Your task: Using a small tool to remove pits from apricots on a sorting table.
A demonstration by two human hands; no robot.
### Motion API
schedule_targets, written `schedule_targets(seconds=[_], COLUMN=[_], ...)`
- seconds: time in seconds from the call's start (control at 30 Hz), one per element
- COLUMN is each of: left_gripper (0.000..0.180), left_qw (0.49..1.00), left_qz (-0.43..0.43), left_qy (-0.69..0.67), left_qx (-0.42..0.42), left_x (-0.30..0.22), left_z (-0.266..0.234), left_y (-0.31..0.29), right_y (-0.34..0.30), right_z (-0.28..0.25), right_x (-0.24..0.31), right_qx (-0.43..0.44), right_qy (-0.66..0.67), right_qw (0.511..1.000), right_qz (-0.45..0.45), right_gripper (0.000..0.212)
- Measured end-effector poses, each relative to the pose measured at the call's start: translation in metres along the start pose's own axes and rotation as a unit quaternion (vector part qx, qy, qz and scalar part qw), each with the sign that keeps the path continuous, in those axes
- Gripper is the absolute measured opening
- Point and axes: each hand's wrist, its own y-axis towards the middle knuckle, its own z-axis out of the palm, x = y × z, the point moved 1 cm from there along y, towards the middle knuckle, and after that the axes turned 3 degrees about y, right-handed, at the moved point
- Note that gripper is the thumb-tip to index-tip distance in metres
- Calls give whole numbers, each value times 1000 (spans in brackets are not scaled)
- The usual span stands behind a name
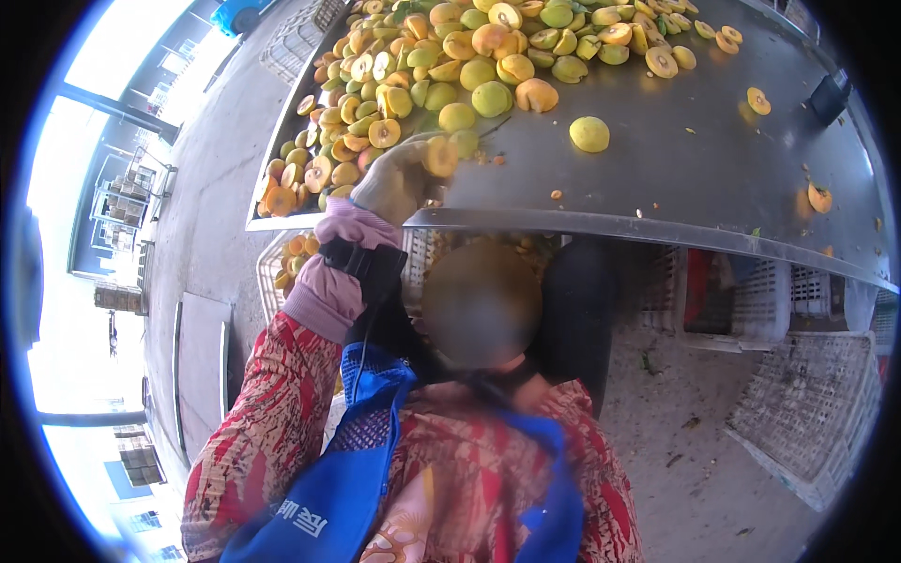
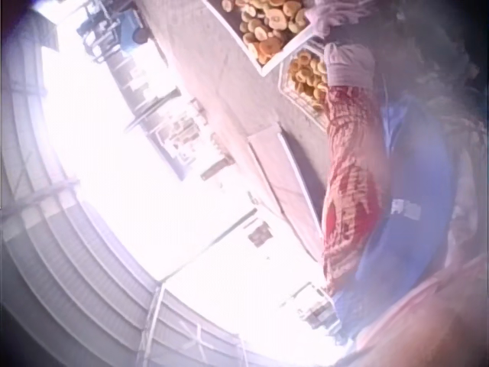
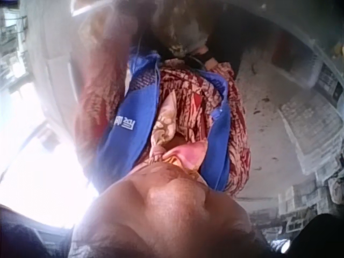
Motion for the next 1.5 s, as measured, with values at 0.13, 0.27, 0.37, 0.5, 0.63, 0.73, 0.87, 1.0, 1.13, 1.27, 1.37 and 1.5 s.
schedule_targets(seconds=[0.13,0.27,0.37,0.5,0.63,0.73,0.87,1.0,1.13,1.27,1.37,1.5], left_gripper=[48,52,32,28,18,20,24,31,32,28,26,25], left_qw=[933,931,902,955,974,945,896,982,965,903,929,904], left_qz=[17,13,45,16,-59,-14,-69,-79,-128,-101,-135,-150], left_qy=[-358,-337,-394,-270,-55,-252,-407,-125,-187,-396,-314,-356], left_qx=[-15,-143,-172,-125,-213,-206,-162,-121,-130,-132,-140,-185], left_x=[21,45,51,81,64,68,94,112,86,96,114,119], left_z=[-2,9,19,15,17,15,20,8,25,22,17,11], left_y=[-68,-113,-128,-138,-135,-129,-119,-107,-112,-104,-101,-98], right_y=[-3,-9,-2,14,25,22,19,44,19,22,22,26], right_z=[2,26,25,15,10,23,16,-13,12,-7,-2,-5], right_x=[8,10,-5,-21,-31,-13,-13,-36,1,-24,-21,-19], right_qx=[32,20,29,31,54,17,24,50,-2,-47,3,29], right_qy=[-253,-305,-297,-303,-324,-423,-481,-334,-199,-194,-507,-570], right_qw=[961,945,946,951,938,897,854,928,979,979,862,821], right_qz=[-105,-119,-126,-54,-107,-127,-197,-159,-50,43,-8,-22], right_gripper=[18,28,29,29,25,24,25,21,17,25,38,36])
